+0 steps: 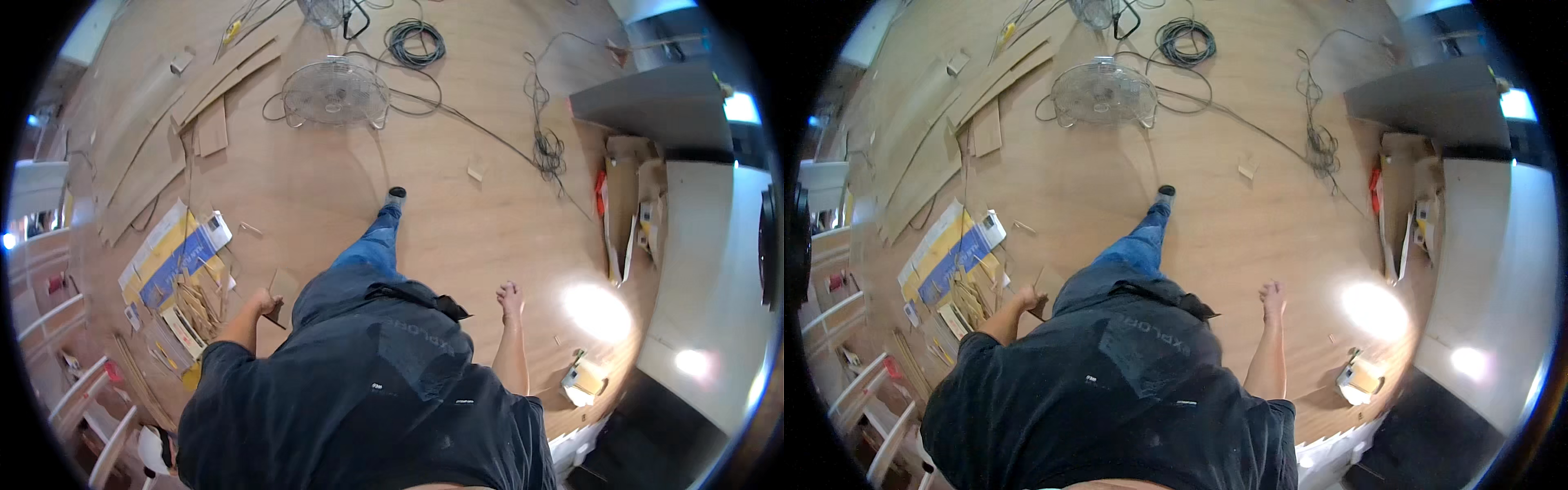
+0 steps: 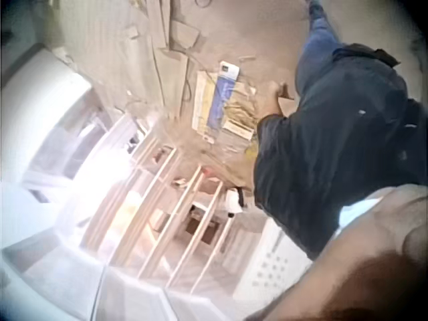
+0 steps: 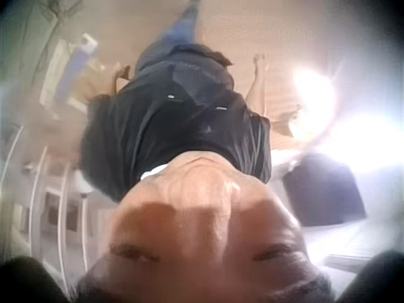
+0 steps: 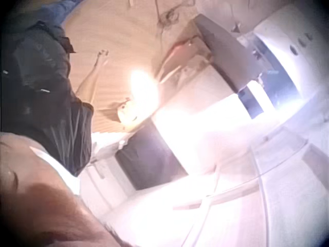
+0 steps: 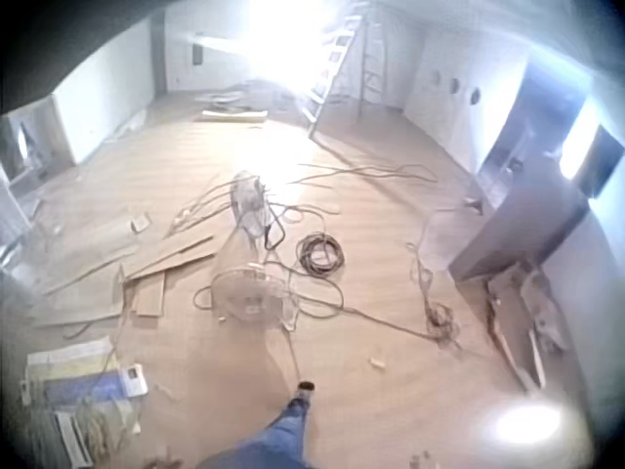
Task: The person installs laminate floor planks by measuring and marking small pieces, using a utility knife and hammer to fit them into place, and using a table saw to cut custom pieces to size.
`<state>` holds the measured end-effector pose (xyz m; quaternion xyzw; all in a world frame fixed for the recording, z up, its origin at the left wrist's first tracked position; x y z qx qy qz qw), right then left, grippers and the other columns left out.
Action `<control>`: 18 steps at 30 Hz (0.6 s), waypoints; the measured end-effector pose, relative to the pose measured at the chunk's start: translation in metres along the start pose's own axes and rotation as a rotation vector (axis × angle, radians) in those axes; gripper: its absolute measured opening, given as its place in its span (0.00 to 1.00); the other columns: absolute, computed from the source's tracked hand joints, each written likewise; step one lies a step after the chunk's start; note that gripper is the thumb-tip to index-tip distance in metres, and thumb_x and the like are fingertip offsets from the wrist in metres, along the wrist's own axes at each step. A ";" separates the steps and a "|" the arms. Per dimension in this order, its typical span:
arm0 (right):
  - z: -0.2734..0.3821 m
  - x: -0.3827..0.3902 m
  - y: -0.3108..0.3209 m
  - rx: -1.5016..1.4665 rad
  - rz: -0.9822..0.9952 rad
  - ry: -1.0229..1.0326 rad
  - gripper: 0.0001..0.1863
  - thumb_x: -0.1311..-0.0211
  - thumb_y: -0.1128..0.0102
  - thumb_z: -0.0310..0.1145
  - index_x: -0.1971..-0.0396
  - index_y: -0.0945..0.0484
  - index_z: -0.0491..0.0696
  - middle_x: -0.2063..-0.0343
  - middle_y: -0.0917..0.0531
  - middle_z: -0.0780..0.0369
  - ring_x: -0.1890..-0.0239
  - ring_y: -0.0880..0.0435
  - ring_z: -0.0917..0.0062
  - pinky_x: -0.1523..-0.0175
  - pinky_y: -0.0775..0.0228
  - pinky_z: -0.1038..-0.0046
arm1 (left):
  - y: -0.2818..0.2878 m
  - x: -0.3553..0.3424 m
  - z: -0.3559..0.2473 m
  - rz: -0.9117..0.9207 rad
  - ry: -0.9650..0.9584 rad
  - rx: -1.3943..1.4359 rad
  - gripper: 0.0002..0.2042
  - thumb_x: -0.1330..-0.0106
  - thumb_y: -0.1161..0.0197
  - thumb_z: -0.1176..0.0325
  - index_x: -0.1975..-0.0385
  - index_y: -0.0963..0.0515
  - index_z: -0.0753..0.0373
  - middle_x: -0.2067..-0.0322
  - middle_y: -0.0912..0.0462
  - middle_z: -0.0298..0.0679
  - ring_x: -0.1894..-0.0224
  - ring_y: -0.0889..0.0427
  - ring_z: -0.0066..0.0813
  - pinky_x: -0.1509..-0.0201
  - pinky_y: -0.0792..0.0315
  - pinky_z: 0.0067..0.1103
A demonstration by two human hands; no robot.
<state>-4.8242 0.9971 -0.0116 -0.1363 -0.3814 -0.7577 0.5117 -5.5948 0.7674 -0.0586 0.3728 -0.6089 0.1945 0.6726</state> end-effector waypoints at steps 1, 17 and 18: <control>0.028 -0.025 -0.001 0.007 0.016 -0.007 0.18 0.27 0.48 0.37 0.44 0.28 0.44 0.62 0.19 0.60 0.70 0.19 0.81 0.68 0.27 0.81 | 0.003 -0.012 -0.018 0.056 0.025 -0.027 0.28 0.37 0.32 0.54 0.45 0.25 0.68 0.50 0.18 0.55 0.48 0.18 0.53 0.45 0.25 0.37; 0.358 -0.324 -0.120 1.002 0.634 0.055 0.18 0.34 0.45 0.35 0.47 0.23 0.42 0.65 0.16 0.56 0.67 0.16 0.72 0.64 0.23 0.71 | 0.304 -0.055 -0.499 -0.226 -0.101 0.296 0.27 0.37 0.33 0.54 0.49 0.25 0.71 0.52 0.19 0.60 0.46 0.20 0.55 0.45 0.25 0.38; 0.381 -0.359 -0.116 1.034 0.619 0.028 0.19 0.35 0.45 0.34 0.48 0.22 0.42 0.65 0.16 0.56 0.68 0.16 0.71 0.64 0.23 0.70 | 0.280 -0.047 -0.530 -0.204 -0.116 0.339 0.27 0.37 0.33 0.53 0.48 0.25 0.71 0.52 0.19 0.60 0.46 0.21 0.55 0.44 0.25 0.38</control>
Point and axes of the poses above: each hand's wrist, its own x-axis away from the middle knuckle, its own y-axis out of the back of the hand, z = x × y, the point moved 8 cm from there along -x, towards the middle knuckle
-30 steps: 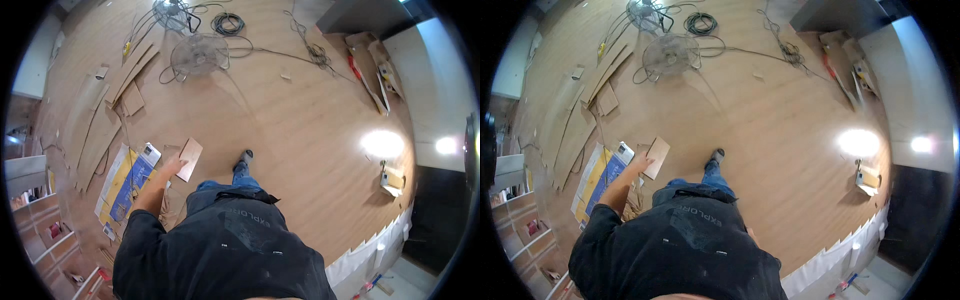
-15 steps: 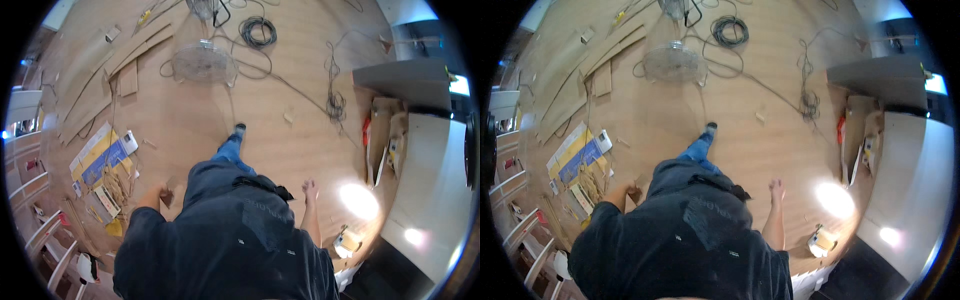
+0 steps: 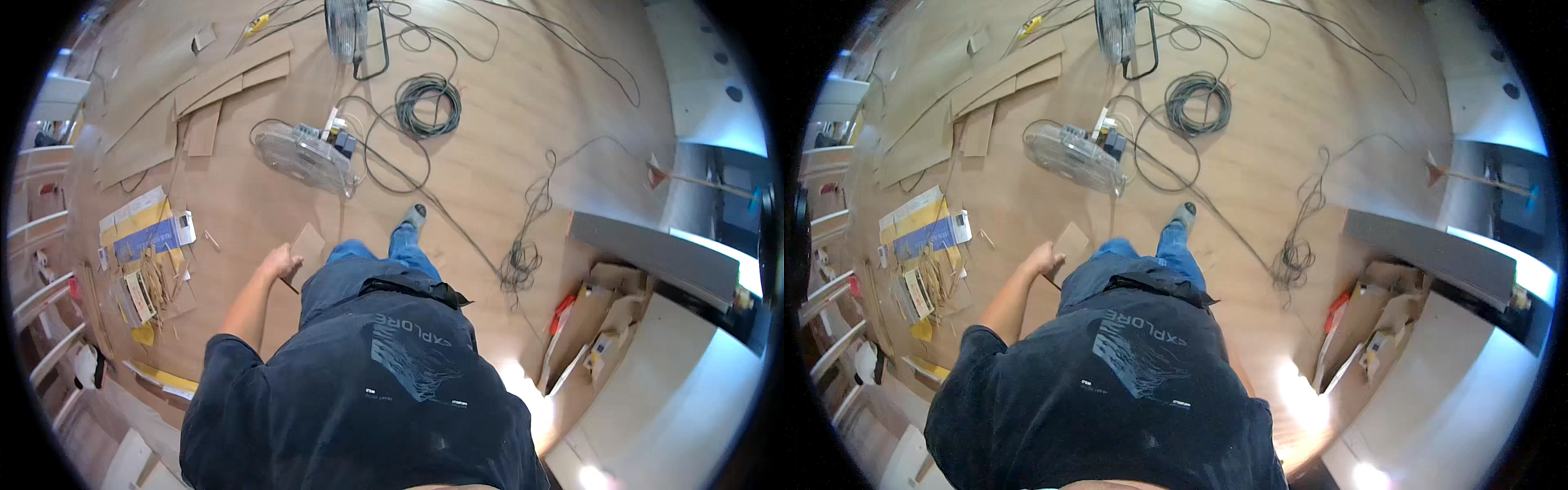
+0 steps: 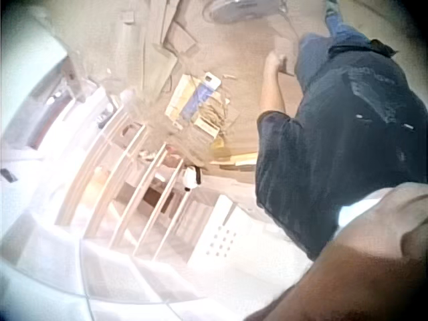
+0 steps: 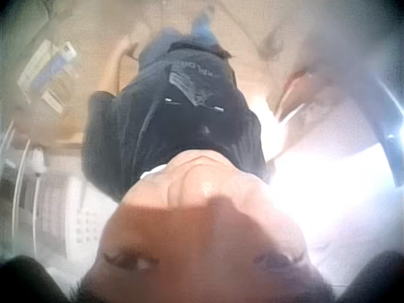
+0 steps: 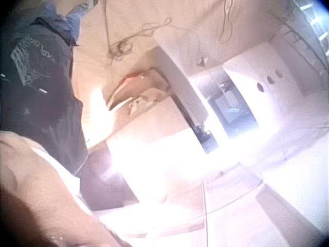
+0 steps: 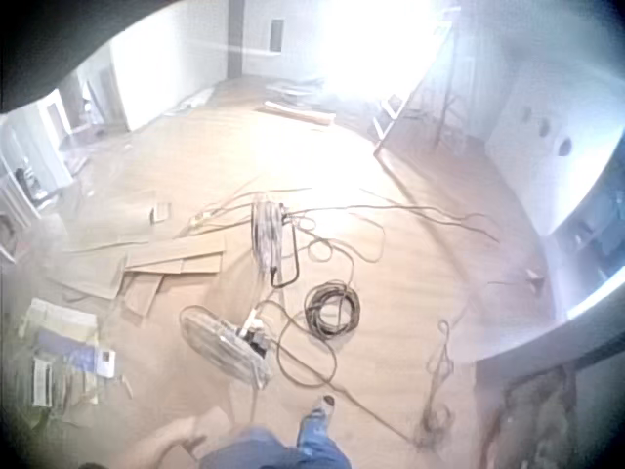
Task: The person installs laminate floor planks by measuring and marking small pieces, using a utility knife and hammer to fit them into place, and using a table saw to cut custom pieces to size.
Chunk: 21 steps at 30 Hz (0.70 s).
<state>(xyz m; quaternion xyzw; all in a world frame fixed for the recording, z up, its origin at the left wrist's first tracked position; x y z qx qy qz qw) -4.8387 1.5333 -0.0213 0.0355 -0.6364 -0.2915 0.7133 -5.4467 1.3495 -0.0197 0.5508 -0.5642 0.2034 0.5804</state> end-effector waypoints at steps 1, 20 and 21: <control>0.007 -0.029 0.042 0.000 -0.015 -0.031 0.19 0.35 0.45 0.34 0.48 0.22 0.42 0.66 0.16 0.55 0.68 0.16 0.71 0.64 0.23 0.70 | -0.011 0.011 -0.023 0.003 -0.017 0.024 0.28 0.38 0.32 0.53 0.48 0.25 0.72 0.51 0.19 0.60 0.46 0.21 0.56 0.44 0.25 0.37; 0.653 -0.383 0.485 -0.005 -0.057 0.360 0.21 0.32 0.42 0.41 0.44 0.24 0.45 0.63 0.17 0.63 0.65 0.18 0.78 0.63 0.26 0.75 | 0.099 -0.162 -0.236 -0.109 0.273 0.462 0.27 0.36 0.34 0.55 0.47 0.26 0.72 0.49 0.20 0.61 0.44 0.22 0.54 0.41 0.28 0.38; 0.694 -0.401 0.483 0.079 -0.051 0.416 0.22 0.32 0.42 0.41 0.45 0.24 0.44 0.62 0.17 0.63 0.64 0.18 0.77 0.62 0.26 0.74 | 0.123 -0.178 -0.248 -0.148 0.268 0.521 0.27 0.36 0.34 0.54 0.47 0.26 0.72 0.49 0.20 0.61 0.44 0.22 0.54 0.41 0.28 0.39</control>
Point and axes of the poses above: each hand's wrist, its own x-axis away from the middle knuckle, its own y-axis out of the back of the hand, z = x × y, the point moved 8 cm from there along -x, towards the middle knuckle
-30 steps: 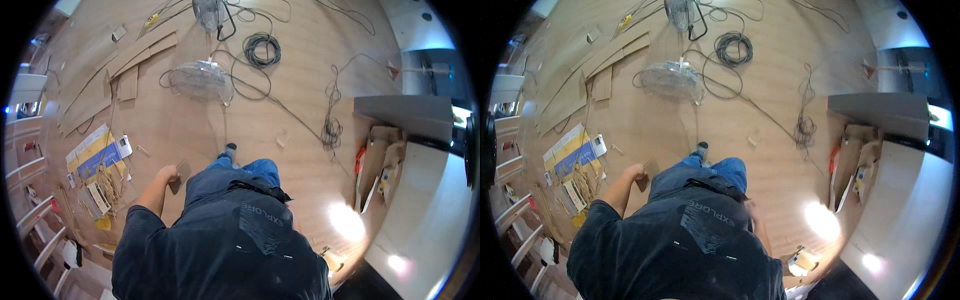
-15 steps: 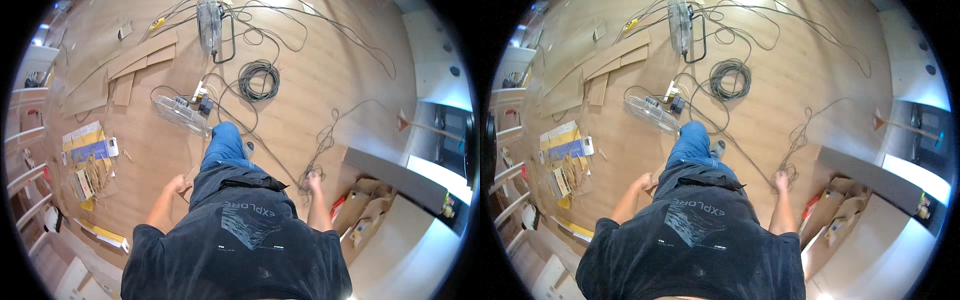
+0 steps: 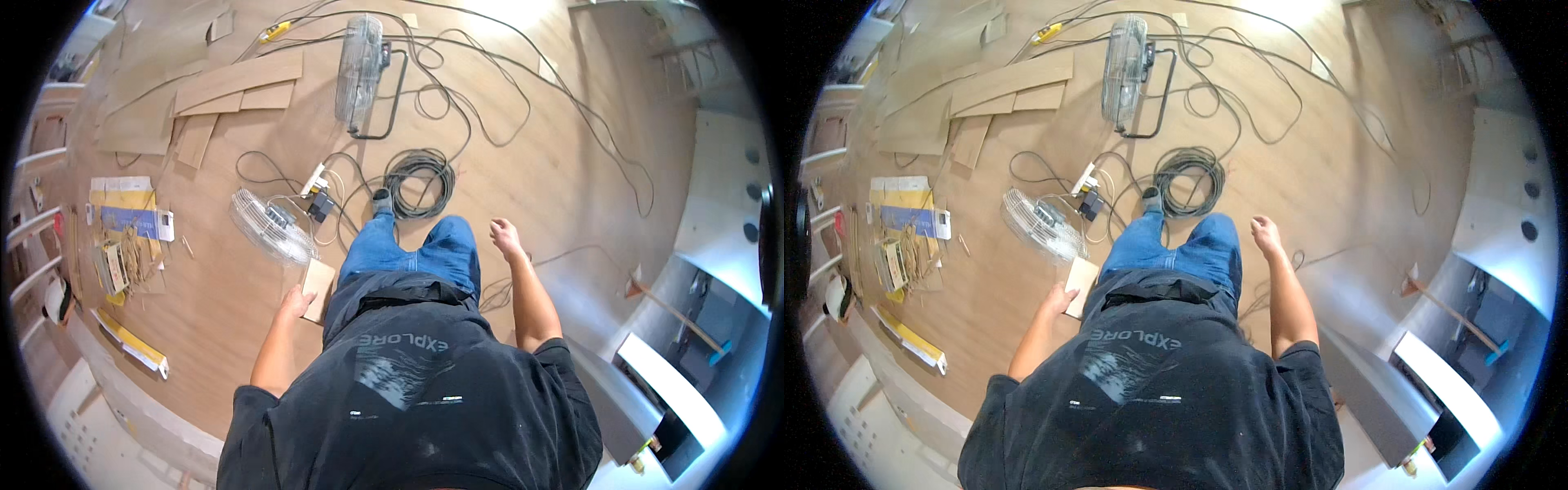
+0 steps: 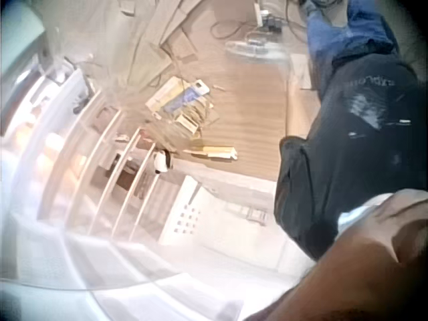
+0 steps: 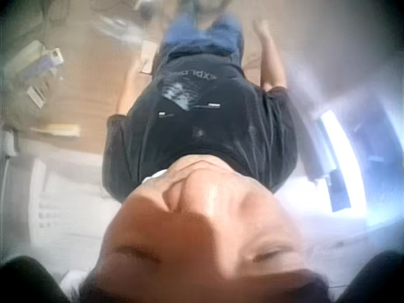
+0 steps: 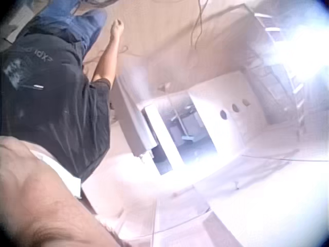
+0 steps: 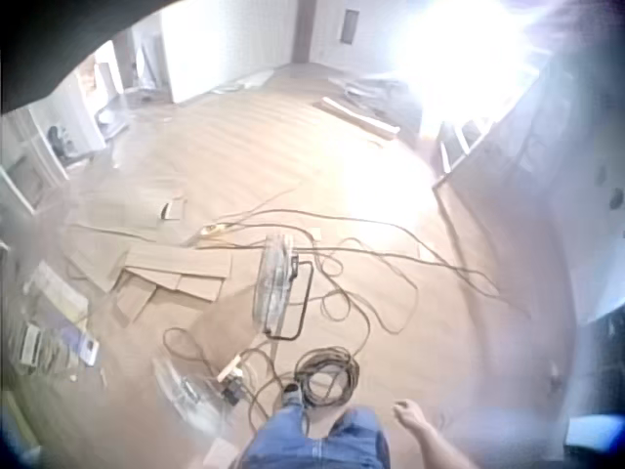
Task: The person installs laminate floor planks by measuring and marking small pieces, using a utility knife and hammer to fit them into place, and using a table saw to cut custom pieces to size.
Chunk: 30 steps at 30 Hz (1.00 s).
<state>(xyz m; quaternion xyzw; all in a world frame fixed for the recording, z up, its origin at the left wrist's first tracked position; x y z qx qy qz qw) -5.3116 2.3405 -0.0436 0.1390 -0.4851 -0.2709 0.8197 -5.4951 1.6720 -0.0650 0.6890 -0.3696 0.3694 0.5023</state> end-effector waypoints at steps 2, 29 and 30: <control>0.054 -0.058 -0.006 0.100 0.050 0.098 0.21 0.32 0.43 0.41 0.45 0.22 0.45 0.60 0.17 0.62 0.63 0.18 0.77 0.61 0.25 0.73 | 0.024 0.011 -0.056 -0.035 0.011 0.129 0.27 0.35 0.35 0.53 0.48 0.26 0.73 0.49 0.21 0.62 0.44 0.22 0.55 0.41 0.28 0.40; 0.459 -0.575 -0.339 -0.241 0.779 -0.190 0.06 0.39 0.45 0.25 0.63 0.26 0.43 0.66 0.21 0.57 0.64 0.19 0.68 0.63 0.21 0.66 | -0.288 0.265 -0.583 0.089 1.218 1.159 0.30 0.41 0.30 0.46 0.60 0.19 0.74 0.65 0.14 0.54 0.60 0.13 0.45 0.58 0.25 0.37; 0.458 -0.571 -0.343 -0.203 0.739 -0.210 0.05 0.40 0.44 0.25 0.65 0.26 0.43 0.68 0.22 0.58 0.66 0.20 0.68 0.64 0.22 0.67 | -0.296 0.266 -0.597 -0.040 1.199 1.275 0.28 0.40 0.29 0.48 0.59 0.18 0.73 0.64 0.13 0.54 0.60 0.13 0.44 0.58 0.24 0.37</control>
Point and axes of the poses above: each hand's wrist, its own x-axis away from the middle knuckle, its own y-axis out of the back of the hand, z = x × y, the point moved 8 cm from there along -x, towards the middle knuckle
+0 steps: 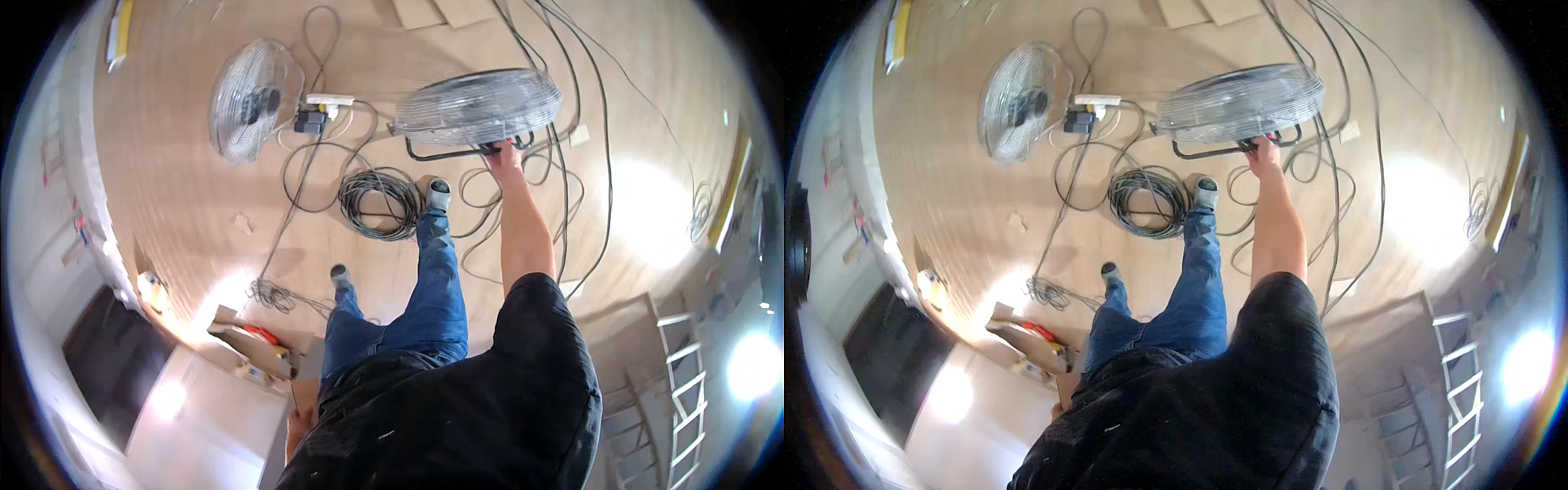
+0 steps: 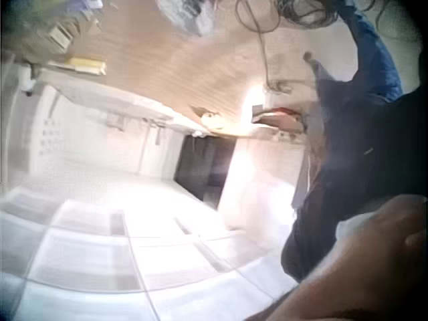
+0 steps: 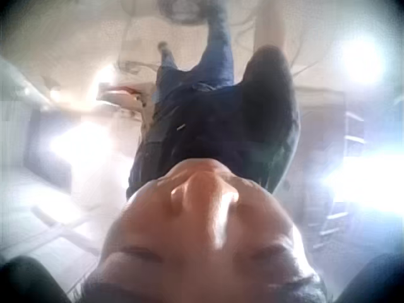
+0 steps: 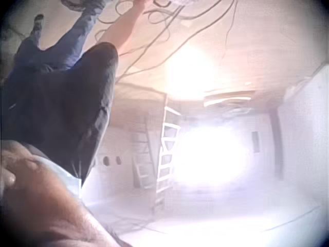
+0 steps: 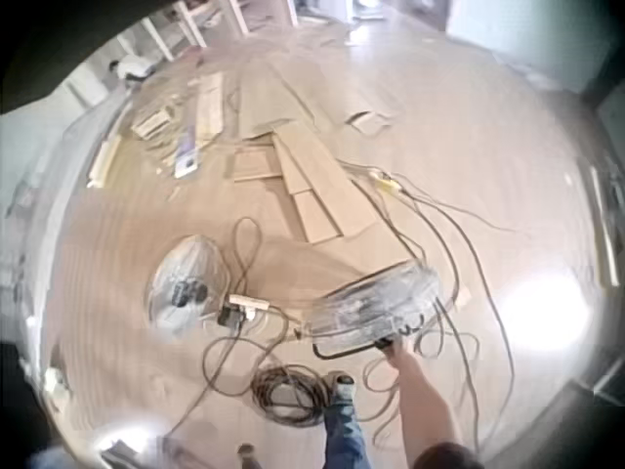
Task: The person installs laminate floor planks by measuring and marking small pieces, using a utility knife and hammer to fit them into place, and using a table saw to cut custom pieces to size.
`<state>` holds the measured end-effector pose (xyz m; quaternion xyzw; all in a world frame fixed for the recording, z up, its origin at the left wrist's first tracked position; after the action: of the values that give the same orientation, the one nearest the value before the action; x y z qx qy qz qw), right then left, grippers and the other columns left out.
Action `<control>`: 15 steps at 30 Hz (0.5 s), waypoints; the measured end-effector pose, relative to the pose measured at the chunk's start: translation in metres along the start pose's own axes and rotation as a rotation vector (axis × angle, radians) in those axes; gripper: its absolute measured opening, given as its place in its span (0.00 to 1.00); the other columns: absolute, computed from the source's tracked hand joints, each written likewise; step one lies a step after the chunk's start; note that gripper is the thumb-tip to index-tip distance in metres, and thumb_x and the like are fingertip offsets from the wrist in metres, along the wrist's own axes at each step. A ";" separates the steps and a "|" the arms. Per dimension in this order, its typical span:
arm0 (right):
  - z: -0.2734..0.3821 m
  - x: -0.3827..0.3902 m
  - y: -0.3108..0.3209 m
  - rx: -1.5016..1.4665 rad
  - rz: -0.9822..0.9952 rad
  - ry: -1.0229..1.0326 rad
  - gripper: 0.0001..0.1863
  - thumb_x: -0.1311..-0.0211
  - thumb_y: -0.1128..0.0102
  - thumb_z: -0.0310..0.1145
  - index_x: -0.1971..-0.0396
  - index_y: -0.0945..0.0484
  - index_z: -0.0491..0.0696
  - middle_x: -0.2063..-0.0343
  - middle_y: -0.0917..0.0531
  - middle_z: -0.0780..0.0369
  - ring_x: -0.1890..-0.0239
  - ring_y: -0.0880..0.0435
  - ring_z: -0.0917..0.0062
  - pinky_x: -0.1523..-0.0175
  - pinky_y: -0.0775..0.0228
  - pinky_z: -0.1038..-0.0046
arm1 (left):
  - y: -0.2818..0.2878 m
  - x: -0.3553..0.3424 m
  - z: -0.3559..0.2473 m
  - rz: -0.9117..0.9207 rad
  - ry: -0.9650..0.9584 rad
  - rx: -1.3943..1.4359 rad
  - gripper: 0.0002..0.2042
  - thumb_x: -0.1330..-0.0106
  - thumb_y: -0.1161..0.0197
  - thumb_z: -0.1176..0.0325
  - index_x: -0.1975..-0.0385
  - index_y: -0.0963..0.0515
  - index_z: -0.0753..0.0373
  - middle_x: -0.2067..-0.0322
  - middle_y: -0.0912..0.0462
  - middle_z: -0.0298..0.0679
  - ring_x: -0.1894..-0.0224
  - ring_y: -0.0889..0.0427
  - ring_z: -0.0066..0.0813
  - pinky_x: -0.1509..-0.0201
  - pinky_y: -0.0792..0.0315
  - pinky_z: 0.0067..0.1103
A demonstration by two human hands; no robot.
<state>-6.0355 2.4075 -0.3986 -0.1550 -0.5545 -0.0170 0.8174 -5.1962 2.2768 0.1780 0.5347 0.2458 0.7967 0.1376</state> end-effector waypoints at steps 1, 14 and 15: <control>-0.005 0.002 -0.006 0.027 -0.048 -0.022 0.04 0.40 0.44 0.24 0.67 0.27 0.42 0.69 0.23 0.58 0.67 0.21 0.68 0.64 0.23 0.67 | -0.013 0.005 0.013 0.001 0.004 0.017 0.27 0.39 0.29 0.49 0.59 0.18 0.73 0.63 0.13 0.54 0.59 0.13 0.44 0.58 0.24 0.37; -0.119 0.221 0.016 0.227 0.020 0.087 0.25 0.47 0.53 0.21 0.46 0.28 0.45 0.50 0.21 0.55 0.49 0.20 0.60 0.47 0.19 0.59 | -0.171 -0.030 0.172 0.003 0.179 0.363 0.28 0.39 0.34 0.45 0.57 0.19 0.69 0.58 0.16 0.59 0.52 0.17 0.55 0.50 0.23 0.39; -0.128 0.242 0.028 0.252 0.092 0.075 0.25 0.44 0.52 0.22 0.44 0.29 0.46 0.48 0.21 0.55 0.50 0.19 0.61 0.49 0.17 0.61 | -0.191 -0.039 0.185 0.041 0.182 0.367 0.28 0.38 0.34 0.45 0.57 0.19 0.69 0.58 0.16 0.59 0.52 0.17 0.56 0.49 0.23 0.39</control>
<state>-5.8214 2.4342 -0.2276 -0.0755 -0.5135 0.0844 0.8506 -5.0190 2.4636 0.1016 0.4816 0.3873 0.7862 -0.0012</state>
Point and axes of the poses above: each hand's wrist, its own x-axis away from the middle knuckle, its own y-axis out of the back of the hand, z = x × y, the point moved 8 cm from there along -x, towards the middle knuckle
